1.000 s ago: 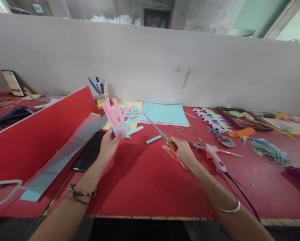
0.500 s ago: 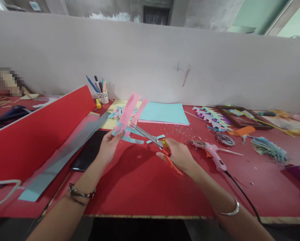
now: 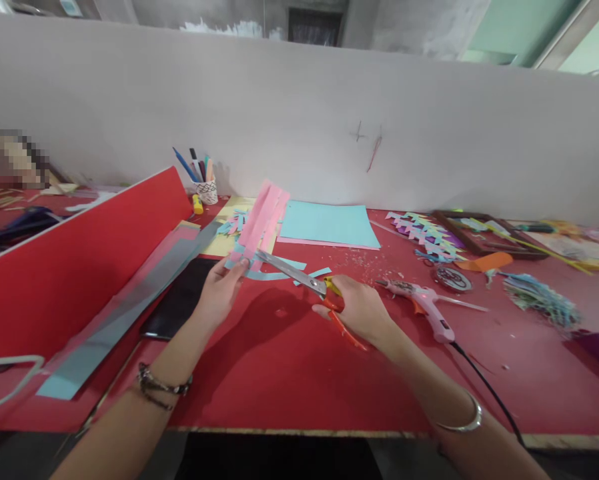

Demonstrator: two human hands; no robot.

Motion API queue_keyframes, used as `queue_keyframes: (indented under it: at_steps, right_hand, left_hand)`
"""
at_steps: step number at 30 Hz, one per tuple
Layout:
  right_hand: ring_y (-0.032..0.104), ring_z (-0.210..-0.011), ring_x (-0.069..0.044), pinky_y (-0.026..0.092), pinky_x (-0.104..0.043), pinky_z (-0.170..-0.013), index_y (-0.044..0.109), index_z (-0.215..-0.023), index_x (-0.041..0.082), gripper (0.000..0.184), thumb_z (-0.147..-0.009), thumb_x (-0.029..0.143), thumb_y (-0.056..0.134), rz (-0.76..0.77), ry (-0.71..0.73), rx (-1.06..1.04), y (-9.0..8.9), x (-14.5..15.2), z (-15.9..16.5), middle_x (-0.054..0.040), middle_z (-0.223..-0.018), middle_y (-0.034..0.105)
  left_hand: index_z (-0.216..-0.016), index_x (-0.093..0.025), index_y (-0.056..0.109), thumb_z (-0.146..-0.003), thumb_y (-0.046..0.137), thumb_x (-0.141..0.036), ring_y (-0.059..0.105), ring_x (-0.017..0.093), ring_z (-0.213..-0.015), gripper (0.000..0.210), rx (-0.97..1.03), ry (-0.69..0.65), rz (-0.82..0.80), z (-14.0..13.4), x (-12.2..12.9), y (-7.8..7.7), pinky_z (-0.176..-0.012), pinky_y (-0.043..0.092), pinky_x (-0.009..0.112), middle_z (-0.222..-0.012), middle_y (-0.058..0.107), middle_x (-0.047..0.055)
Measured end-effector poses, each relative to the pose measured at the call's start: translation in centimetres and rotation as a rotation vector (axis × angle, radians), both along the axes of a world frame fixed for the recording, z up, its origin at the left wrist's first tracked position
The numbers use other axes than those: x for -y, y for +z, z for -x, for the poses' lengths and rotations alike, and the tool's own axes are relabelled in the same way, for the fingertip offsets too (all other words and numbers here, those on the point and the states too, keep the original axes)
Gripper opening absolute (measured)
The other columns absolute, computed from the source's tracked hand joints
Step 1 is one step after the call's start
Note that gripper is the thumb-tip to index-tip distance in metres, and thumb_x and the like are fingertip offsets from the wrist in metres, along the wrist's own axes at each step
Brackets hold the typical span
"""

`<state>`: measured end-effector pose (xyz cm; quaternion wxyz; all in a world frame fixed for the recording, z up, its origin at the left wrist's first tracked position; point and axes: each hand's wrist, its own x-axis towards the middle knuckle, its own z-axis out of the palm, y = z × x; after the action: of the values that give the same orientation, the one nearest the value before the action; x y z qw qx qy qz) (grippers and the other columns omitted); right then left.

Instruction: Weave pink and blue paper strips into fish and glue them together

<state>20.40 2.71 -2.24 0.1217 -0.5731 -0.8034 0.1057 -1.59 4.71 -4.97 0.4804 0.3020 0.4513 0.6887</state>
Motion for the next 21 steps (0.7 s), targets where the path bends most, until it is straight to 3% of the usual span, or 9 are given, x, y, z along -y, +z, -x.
queue_keyframes:
  at_steps: [10,21]
  right_hand:
    - [0.056,-0.075,-0.019,0.031,-0.025,-0.058,0.055,-0.086,0.019,0.032,-0.071,0.046,0.057,0.052,0.004,-0.039,-0.26,-0.08,0.04,-0.0040,-0.085,0.062]
    - [0.049,-0.063,-0.014,0.025,-0.022,-0.054,0.052,-0.072,0.020,0.028,-0.071,0.048,0.056,0.052,0.017,-0.013,-0.13,-0.17,-0.06,-0.0008,-0.072,0.058]
  left_hand:
    - [-0.068,-0.018,0.067,-0.049,0.075,-0.033,0.053,0.009,-0.057,0.025,-0.125,-0.066,-0.056,0.17,0.04,-0.69,-0.061,0.042,0.021,-0.059,0.063,-0.005]
    - [-0.064,-0.018,0.067,-0.045,0.076,-0.032,0.055,0.010,-0.059,0.025,-0.124,-0.090,-0.055,0.09,0.29,-0.26,-0.063,0.043,0.021,-0.061,0.065,-0.003]
